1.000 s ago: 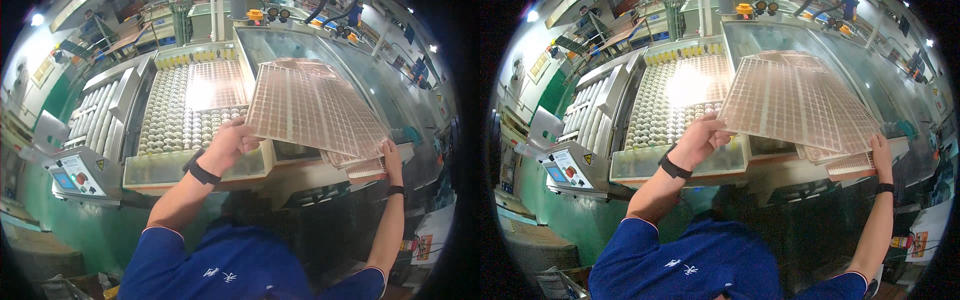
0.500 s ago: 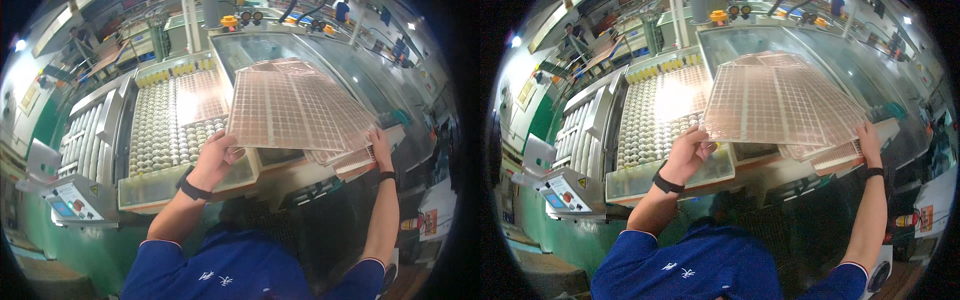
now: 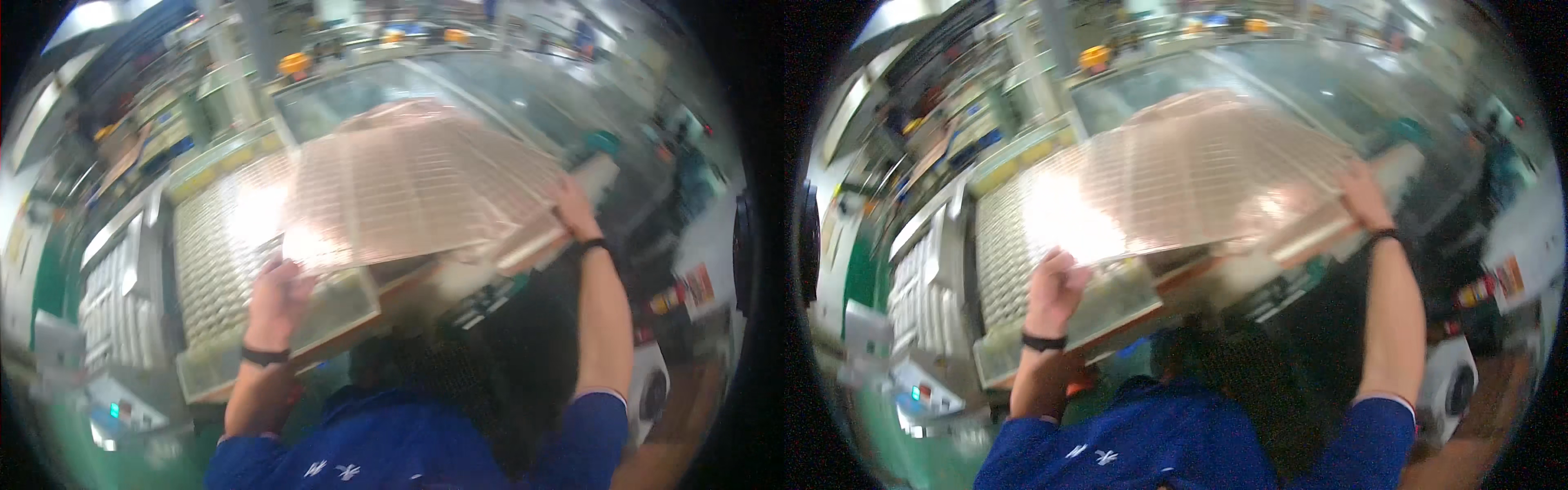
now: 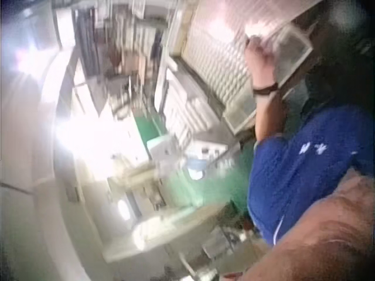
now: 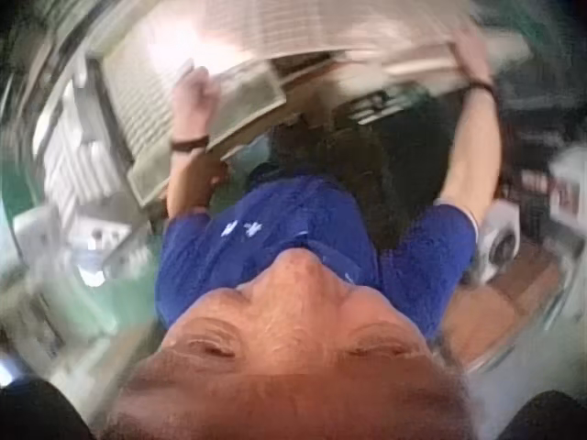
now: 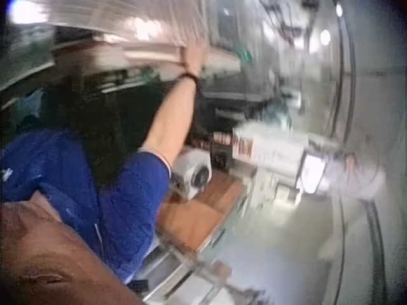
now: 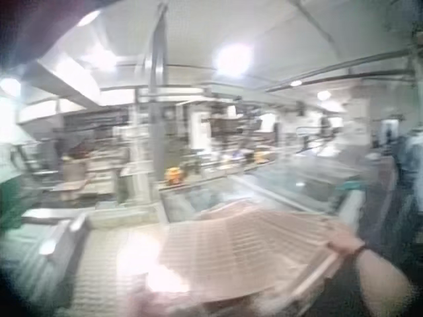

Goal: Sorting and stacking copper-colored metal sheets on a conveyor machine.

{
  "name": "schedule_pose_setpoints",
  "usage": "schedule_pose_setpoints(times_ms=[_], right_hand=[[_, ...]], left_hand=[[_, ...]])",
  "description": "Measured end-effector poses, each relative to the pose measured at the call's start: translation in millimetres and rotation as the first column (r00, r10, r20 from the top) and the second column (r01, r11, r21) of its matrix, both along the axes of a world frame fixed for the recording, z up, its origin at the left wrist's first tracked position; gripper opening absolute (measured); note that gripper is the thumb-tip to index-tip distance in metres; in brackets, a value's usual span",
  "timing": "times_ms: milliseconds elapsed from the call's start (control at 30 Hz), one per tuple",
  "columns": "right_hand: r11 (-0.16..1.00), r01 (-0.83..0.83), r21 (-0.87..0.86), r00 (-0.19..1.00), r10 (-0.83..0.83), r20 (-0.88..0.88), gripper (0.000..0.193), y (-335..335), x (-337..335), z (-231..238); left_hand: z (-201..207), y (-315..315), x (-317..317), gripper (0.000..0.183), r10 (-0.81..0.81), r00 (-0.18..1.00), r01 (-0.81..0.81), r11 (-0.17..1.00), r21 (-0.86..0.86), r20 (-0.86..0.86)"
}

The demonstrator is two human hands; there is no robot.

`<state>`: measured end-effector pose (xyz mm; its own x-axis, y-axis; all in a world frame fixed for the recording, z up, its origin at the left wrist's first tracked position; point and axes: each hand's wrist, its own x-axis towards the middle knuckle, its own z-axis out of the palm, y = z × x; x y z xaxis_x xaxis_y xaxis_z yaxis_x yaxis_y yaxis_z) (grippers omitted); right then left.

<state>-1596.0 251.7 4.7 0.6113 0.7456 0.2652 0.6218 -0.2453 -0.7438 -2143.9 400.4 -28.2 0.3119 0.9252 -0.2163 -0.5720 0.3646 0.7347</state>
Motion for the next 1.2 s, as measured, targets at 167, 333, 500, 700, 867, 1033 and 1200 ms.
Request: schedule_pose_setpoints(times_ms=[167, 333, 500, 700, 867, 1033, 1200], right_hand=[[0.980, 0.116, -0.159, 0.901, -0.037, 0.432, 0.057, 28.3, 15.2, -6.2], [0.955, 0.274, -0.116, 0.891, -0.207, 0.404, 0.064, -4.3, -16.1, 13.7], [0.966, 0.093, -0.240, 0.865, 0.041, 0.500, 0.043, 31.9, -24.9, 20.5], [0.997, 0.030, -0.071, 0.998, -0.034, -0.060, 0.053, -1.8, -12.9, 8.7], [0.996, 0.008, -0.089, 0.993, 0.003, 0.122, 0.070, 14.4, 18.5, -5.7], [0.990, -0.022, -0.141, 0.994, 0.037, 0.100, 0.071, 18.2, 13.9, -0.6], [0.986, 0.008, -0.164, 0.985, 0.020, 0.172, 0.073, 14.7, 30.3, -4.2]], left_hand=[[14.9, -9.3, 5.2, 0.009, 0.033, 0.998, -0.036, 0.997, -0.062, -0.051], [-16.8, 10.7, -6.0, 0.033, -0.047, 0.991, 0.033, 0.993, -0.113, -0.123], [-39.7, 39.6, -30.4, 0.028, -0.026, 0.994, 0.041, 0.990, 0.133, -0.111], [-5.6, 29.3, -24.4, 0.033, 0.066, 0.994, -0.066, 0.998, 0.009, -0.086], [0.6, 43.2, -123.4, 0.035, 0.305, 0.931, -0.302, 0.952, 0.045, -0.201], [-48.2, 80.8, -253.0, 0.038, 0.360, 0.902, -0.326, 0.930, 0.171, -0.237], [-103.6, 103.6, -323.8, 0.043, 0.364, 0.859, -0.320, 0.930, 0.179, -0.360]])
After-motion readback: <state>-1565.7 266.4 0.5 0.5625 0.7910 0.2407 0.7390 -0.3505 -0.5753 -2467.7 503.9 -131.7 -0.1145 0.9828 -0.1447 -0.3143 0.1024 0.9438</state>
